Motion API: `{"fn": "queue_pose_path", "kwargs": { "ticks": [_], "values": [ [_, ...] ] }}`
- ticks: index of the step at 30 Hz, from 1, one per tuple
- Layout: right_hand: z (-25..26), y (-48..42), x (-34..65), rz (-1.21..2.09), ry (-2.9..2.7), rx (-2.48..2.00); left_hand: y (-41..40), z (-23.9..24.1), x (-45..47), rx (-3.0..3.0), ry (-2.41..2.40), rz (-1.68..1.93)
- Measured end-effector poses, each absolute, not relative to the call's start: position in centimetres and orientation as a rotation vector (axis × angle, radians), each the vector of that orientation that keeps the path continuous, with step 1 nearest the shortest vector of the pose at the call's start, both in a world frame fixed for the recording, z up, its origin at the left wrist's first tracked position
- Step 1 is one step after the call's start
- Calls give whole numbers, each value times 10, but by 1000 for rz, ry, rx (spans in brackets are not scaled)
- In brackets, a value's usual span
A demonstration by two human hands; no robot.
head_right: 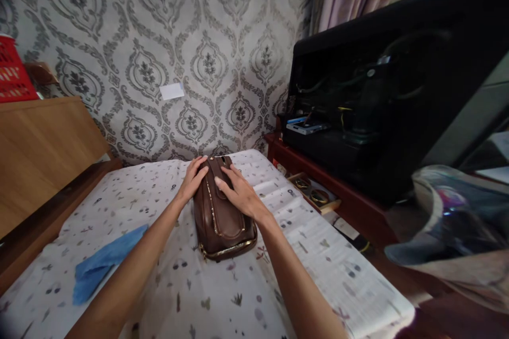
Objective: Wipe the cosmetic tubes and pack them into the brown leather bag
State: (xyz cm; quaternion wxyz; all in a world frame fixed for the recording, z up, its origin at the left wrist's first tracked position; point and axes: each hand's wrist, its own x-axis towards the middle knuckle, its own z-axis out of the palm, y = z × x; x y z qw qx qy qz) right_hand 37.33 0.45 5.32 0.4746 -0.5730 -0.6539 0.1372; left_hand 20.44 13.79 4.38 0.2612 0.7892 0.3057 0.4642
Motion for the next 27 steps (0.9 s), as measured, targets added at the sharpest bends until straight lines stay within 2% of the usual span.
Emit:
{"fn": "queue_pose_path", "kwargs": {
  "ticks": [9,13,27],
  "values": [
    [78,42,383,526,-1525,-1476,141,37,207,2127,829,1321],
    [85,58,385,493,-1604,-1443,143,34,209,2122,816,1361],
    [88,21,365,480,-1773,-1585,145,32,207,2136,805,1361]
  ]
}}
